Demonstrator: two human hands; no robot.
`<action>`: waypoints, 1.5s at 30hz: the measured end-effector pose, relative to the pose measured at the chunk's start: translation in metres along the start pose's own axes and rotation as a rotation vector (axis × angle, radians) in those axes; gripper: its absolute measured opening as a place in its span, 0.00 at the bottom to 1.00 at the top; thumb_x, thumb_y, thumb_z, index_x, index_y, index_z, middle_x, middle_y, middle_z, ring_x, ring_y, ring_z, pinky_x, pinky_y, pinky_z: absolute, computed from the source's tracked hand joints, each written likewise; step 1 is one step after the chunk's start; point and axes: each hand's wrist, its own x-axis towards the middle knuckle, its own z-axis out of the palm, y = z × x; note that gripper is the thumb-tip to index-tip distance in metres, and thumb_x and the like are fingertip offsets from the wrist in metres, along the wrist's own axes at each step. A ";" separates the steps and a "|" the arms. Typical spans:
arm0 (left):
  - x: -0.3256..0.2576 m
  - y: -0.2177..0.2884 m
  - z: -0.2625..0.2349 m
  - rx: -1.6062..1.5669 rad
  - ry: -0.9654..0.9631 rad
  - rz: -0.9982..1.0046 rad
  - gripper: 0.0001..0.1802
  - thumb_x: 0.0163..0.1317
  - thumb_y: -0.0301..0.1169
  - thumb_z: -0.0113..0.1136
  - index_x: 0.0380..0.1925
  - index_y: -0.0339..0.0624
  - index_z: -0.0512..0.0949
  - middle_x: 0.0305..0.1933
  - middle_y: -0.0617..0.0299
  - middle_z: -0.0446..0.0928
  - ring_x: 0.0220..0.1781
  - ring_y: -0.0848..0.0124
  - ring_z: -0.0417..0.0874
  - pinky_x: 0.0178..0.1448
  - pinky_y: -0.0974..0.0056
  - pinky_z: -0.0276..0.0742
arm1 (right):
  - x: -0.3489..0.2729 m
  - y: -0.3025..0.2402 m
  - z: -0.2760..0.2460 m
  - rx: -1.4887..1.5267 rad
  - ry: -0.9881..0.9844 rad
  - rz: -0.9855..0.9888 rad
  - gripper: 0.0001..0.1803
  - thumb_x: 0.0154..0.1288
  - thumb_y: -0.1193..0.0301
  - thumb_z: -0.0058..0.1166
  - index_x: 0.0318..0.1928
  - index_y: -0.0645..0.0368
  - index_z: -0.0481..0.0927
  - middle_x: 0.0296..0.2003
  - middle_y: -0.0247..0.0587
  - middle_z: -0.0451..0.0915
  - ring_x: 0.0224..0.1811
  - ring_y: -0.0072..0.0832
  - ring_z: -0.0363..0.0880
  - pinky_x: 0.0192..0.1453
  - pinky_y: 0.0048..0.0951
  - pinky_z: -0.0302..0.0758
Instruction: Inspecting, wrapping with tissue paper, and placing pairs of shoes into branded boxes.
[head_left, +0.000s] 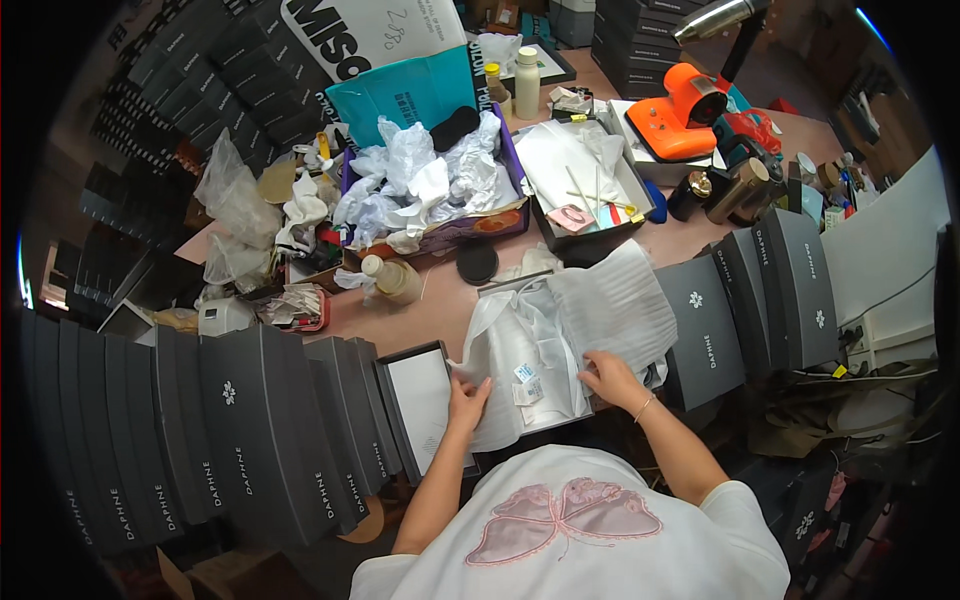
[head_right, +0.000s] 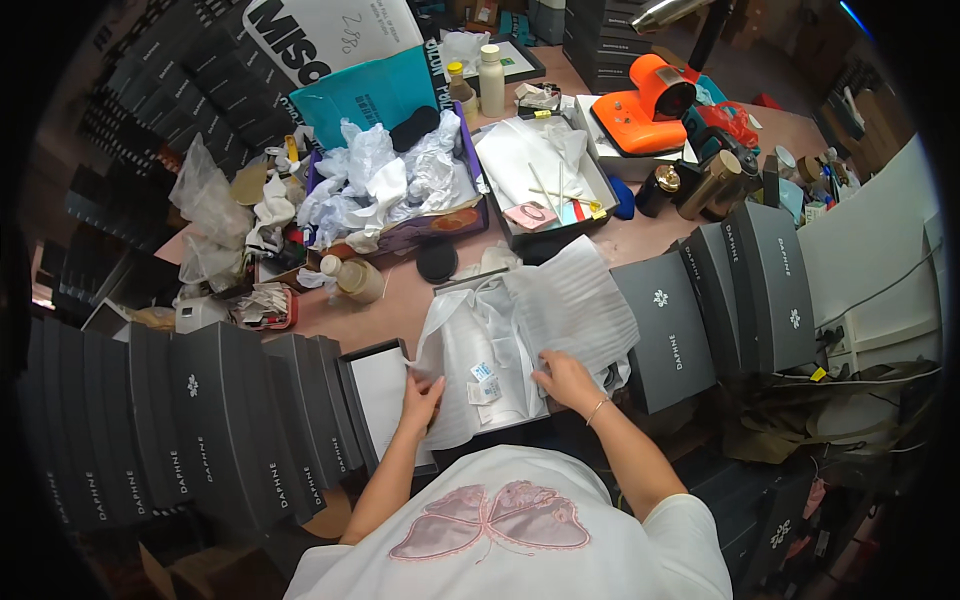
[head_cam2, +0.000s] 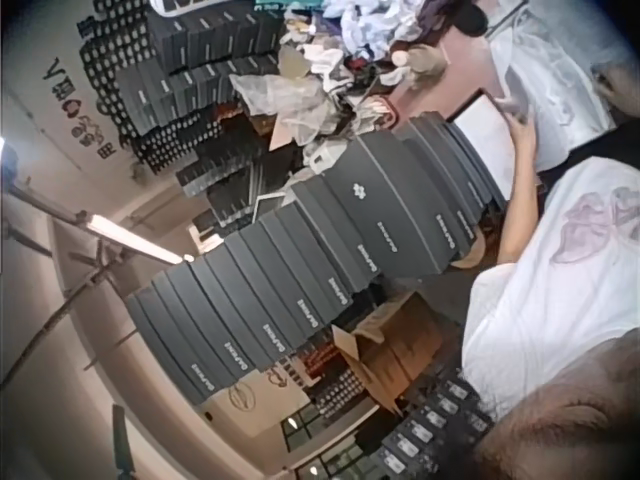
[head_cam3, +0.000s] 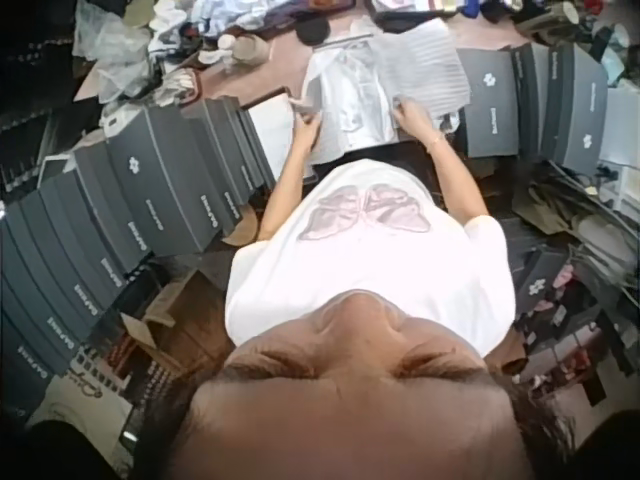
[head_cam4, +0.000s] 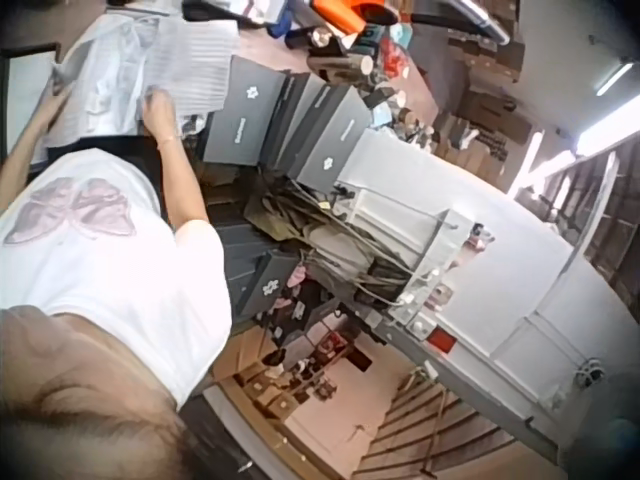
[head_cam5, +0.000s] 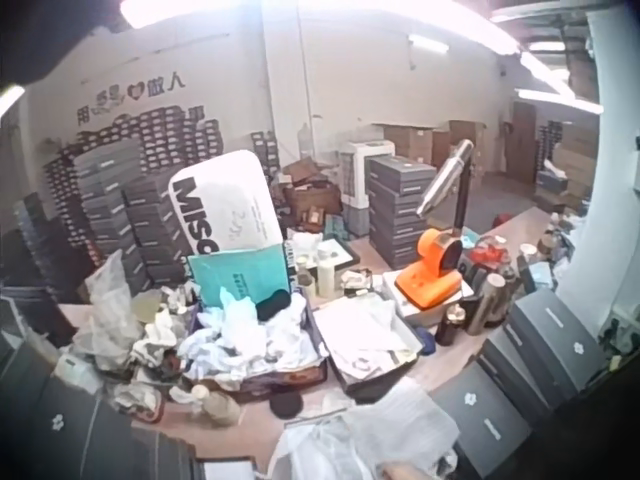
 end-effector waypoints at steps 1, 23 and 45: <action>-0.002 -0.002 0.005 -0.138 -0.112 -0.182 0.49 0.56 0.46 0.67 0.68 0.33 0.52 0.62 0.38 0.64 0.57 0.52 0.73 0.60 0.54 0.70 | -0.004 -0.001 0.005 -0.001 -0.021 0.050 0.20 0.57 0.60 0.59 0.40 0.65 0.80 0.31 0.55 0.82 0.37 0.53 0.80 0.45 0.44 0.76; -0.140 0.086 -0.070 0.930 0.562 0.809 0.26 0.56 0.25 0.59 0.57 0.29 0.70 0.56 0.42 0.72 0.61 0.48 0.71 0.65 0.56 0.67 | -0.049 -0.067 -0.028 0.249 -0.014 0.071 0.11 0.60 0.70 0.59 0.34 0.67 0.78 0.25 0.49 0.79 0.23 0.35 0.78 0.30 0.30 0.73; -0.023 0.107 0.000 0.628 -0.154 0.440 0.26 0.62 0.45 0.50 0.48 0.31 0.73 0.47 0.34 0.76 0.51 0.42 0.76 0.57 0.50 0.70 | 0.030 -0.049 -0.017 0.970 -0.145 0.277 0.43 0.65 0.42 0.49 0.67 0.64 0.60 0.65 0.50 0.64 0.67 0.39 0.63 0.68 0.34 0.62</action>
